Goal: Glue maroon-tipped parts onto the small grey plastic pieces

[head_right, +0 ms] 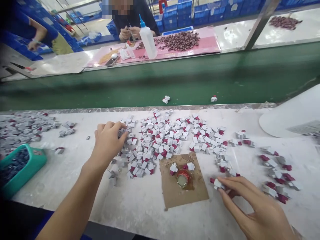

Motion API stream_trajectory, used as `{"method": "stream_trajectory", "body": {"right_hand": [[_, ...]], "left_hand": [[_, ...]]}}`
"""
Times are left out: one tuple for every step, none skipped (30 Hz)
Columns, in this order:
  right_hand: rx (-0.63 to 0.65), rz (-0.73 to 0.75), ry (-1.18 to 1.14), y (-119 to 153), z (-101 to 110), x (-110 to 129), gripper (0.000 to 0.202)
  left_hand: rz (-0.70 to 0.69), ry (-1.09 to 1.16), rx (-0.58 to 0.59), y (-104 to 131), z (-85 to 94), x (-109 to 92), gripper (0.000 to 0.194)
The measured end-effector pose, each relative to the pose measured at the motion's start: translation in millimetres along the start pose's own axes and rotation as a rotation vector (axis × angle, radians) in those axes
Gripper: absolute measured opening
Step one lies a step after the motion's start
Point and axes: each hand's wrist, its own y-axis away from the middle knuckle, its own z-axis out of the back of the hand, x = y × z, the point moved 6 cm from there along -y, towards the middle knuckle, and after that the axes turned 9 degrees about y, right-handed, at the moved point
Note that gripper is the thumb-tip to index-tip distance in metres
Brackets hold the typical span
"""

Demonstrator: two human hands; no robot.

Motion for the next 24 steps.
{"method": "stream_trajectory", "body": {"right_hand": [[0.032, 0.050, 0.023, 1, -3, 2, 0.025], [0.048, 0.094, 0.044, 1, -5, 4, 0.025], [0.044, 0.121, 0.059, 2, -5, 4, 0.025], [0.027, 0.123, 0.067, 2, -4, 5, 0.025], [0.014, 0.116, 0.065, 2, -3, 5, 0.024], [0.018, 0.112, 0.052, 1, -2, 7, 0.024], [0.029, 0.098, 0.032, 0, -1, 11, 0.022], [0.042, 0.080, 0.006, -1, 0, 15, 0.021], [0.055, 0.053, -0.028, -3, 1, 20, 0.020], [0.061, 0.018, -0.071, -6, 1, 25, 0.019], [0.064, -0.018, -0.123, -9, 1, 32, 0.018], [0.077, -0.049, -0.178, -12, -1, 38, 0.016], [0.096, -0.061, -0.234, -15, -5, 45, 0.014], [0.121, -0.058, -0.285, -18, -9, 53, 0.013], [0.137, -0.050, -0.326, -21, -13, 59, 0.013], [0.150, -0.036, -0.356, -23, -17, 65, 0.014], [0.168, -0.018, -0.372, -24, -21, 69, 0.015], [0.179, 0.003, -0.374, -25, -24, 72, 0.016], [0.189, 0.025, -0.367, -26, -27, 74, 0.017], [0.194, 0.045, -0.356, -26, -29, 76, 0.018], [0.189, 0.063, -0.349, -25, -30, 77, 0.019], [0.175, 0.078, -0.346, -25, -31, 78, 0.021], [0.155, 0.089, -0.348, -25, -31, 79, 0.022], [0.134, 0.097, -0.352, -24, -31, 80, 0.024]], "left_hand": [[-0.006, 0.014, -0.006, -2, -1.8, 0, 0.013], [-0.011, 0.028, -0.011, -4, -2.9, 1, 0.012], [-0.014, 0.045, -0.014, -6, -3.3, 1, 0.011], [-0.016, 0.063, -0.017, -7, -3.0, 1, 0.010], [-0.016, 0.084, -0.020, -9, -2.0, 2, 0.009], [-0.016, 0.107, -0.023, -10, -0.4, 2, 0.009], [-0.016, 0.133, -0.024, -10, 1.4, 1, 0.010], [-0.017, 0.158, -0.025, -9, 3.5, -1, 0.012], [-0.021, 0.178, -0.025, -7, 5.6, -4, 0.014], [-0.018, 0.221, -0.020, -4, 7.2, -8, 0.015], [-0.008, 0.286, -0.012, 1, 8.4, -13, 0.016], [0.005, 0.364, 0.005, 7, 8.9, -20, 0.016], [0.018, 0.455, 0.027, 14, 8.7, -27, 0.018], [0.028, 0.550, 0.055, 22, 7.9, -36, 0.020], [0.033, 0.639, 0.086, 30, 6.7, -46, 0.021], [0.028, 0.713, 0.112, 38, 5.5, -55, 0.020], [0.017, 0.765, 0.137, 46, 4.1, -65, 0.018], [0.010, 0.819, 0.159, 53, 2.2, -73, 0.016], [0.009, 0.865, 0.179, 59, -0.4, -79, 0.014], [0.013, 0.903, 0.204, 64, -4.1, -83, 0.012], [0.023, 0.945, 0.231, 69, -8.7, -86, 0.010], [0.040, 0.991, 0.261, 73, -14.2, -87, 0.010], [0.062, 1.044, 0.291, 76, -20.0, -88, 0.010], [0.085, 1.099, 0.318, 79, -25.7, -89, 0.010]]}}
